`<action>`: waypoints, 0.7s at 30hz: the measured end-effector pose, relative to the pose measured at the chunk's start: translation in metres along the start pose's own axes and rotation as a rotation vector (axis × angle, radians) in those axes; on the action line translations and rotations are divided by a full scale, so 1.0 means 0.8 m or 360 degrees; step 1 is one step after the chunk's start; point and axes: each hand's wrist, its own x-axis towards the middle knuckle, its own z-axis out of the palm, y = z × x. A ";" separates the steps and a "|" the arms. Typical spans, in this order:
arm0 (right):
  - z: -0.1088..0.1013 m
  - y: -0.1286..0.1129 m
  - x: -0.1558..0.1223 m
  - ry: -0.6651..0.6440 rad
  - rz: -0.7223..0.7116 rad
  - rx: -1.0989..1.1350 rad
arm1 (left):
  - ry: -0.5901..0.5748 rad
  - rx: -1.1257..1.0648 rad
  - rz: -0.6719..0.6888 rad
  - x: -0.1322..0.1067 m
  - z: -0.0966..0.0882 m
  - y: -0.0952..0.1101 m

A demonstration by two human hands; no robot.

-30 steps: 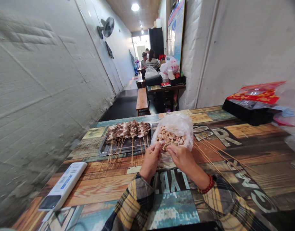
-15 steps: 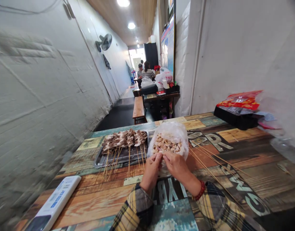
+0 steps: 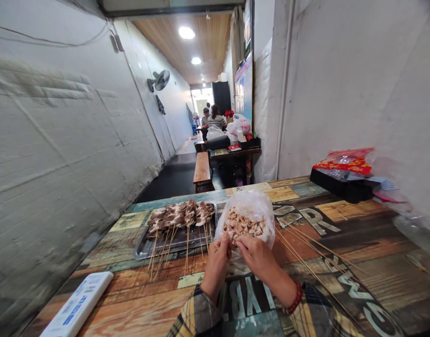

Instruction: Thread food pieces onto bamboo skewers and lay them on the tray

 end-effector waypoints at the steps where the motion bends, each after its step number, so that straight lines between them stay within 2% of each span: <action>1: 0.001 0.001 -0.001 0.0000 -0.0009 -0.0012 | 0.0003 -0.0014 -0.0009 -0.001 0.001 -0.001; 8: 0.005 0.001 -0.003 0.0069 -0.0057 -0.0011 | -0.0004 -0.0126 -0.0071 -0.010 0.013 0.004; 15: 0.000 0.003 -0.001 0.0088 -0.0076 0.0001 | -0.0091 -0.0029 -0.0023 -0.016 0.018 0.007; 18: -0.018 0.019 0.005 0.0148 0.0058 -0.0076 | -0.0160 -0.0031 0.0012 -0.011 0.014 0.006; 21: -0.042 0.044 0.010 0.0369 0.0301 -0.0154 | -0.0076 -0.0050 0.0064 -0.003 0.009 0.005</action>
